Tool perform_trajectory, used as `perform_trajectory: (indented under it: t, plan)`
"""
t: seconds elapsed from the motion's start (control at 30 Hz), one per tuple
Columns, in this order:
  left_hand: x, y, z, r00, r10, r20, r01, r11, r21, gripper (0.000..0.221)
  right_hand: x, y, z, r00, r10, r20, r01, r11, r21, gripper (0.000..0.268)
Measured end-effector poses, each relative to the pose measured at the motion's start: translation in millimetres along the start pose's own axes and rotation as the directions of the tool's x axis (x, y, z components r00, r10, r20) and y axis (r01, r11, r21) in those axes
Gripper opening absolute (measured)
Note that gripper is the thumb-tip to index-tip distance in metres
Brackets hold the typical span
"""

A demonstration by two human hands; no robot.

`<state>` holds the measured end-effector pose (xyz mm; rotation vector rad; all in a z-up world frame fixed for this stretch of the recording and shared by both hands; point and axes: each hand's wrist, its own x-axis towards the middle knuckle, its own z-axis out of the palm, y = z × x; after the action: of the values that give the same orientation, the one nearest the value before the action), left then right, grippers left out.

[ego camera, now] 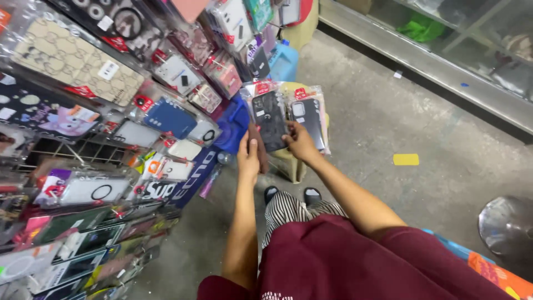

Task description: Organizing and selecting various mobile phone cases on a retail display rack.

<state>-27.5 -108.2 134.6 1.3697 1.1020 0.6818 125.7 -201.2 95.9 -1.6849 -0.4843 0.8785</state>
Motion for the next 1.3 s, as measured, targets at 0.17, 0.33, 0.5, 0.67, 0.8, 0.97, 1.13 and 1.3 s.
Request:
perform_trajectory:
  t: [0.17, 0.33, 0.5, 0.67, 0.8, 0.97, 1.13, 1.3]
  plan:
    - [-7.8, -34.4, 59.9, 0.983, 0.076, 0.168, -0.083, 0.996, 0.036, 0.047, -14.6, 41.0, -60.1, 0.973, -0.122, -0.196, 0.062, 0.955, -0.29, 0.048]
    - [2.4, -64.5, 86.6, 0.962, 0.094, 0.255, -0.131, 0.982, 0.133, 0.046, -0.9, 71.4, -86.7, 0.971, -0.049, -0.234, -0.038, 0.935, -0.353, 0.055]
    - [0.7, -68.6, 69.2, 0.972, 0.138, 0.192, -0.169, 0.974, 0.153, 0.045, -39.3, 17.7, -83.3, 0.953, -0.002, -0.304, -0.17, 0.826, -0.538, 0.086]
    - [-8.8, -29.2, 21.7, 0.996, -0.089, 0.009, 0.088, 0.959, -0.27, 0.043, -59.5, -41.4, -46.1, 0.775, -0.611, -0.159, 0.382, 0.655, -0.652, 0.072]
    - [11.1, -40.2, -19.9, 0.974, -0.224, -0.011, 0.189, 0.847, -0.496, 0.044, -36.9, -16.1, 5.3, 0.88, -0.456, 0.13, 0.419, 0.619, -0.665, 0.055]
    - [29.7, 2.7, -38.8, 0.985, -0.151, -0.087, 0.108, 0.922, -0.372, 0.04, -19.9, -18.5, 64.1, 0.926, -0.12, 0.357, 0.374, 0.19, -0.908, 0.055]
    - [96.1, -14.4, -26.3, 0.992, 0.121, 0.046, -0.125, 0.988, 0.089, 0.046, -0.4, 13.0, 87.8, 0.971, -0.053, 0.234, 0.239, 0.154, -0.959, 0.061]
    - [128.2, -30.3, 25.7, 0.793, 0.523, 0.313, -0.599, 0.762, 0.247, 0.051, -4.3, 9.8, 93.3, 0.984, 0.045, 0.17, 0.159, 0.184, -0.97, 0.064]
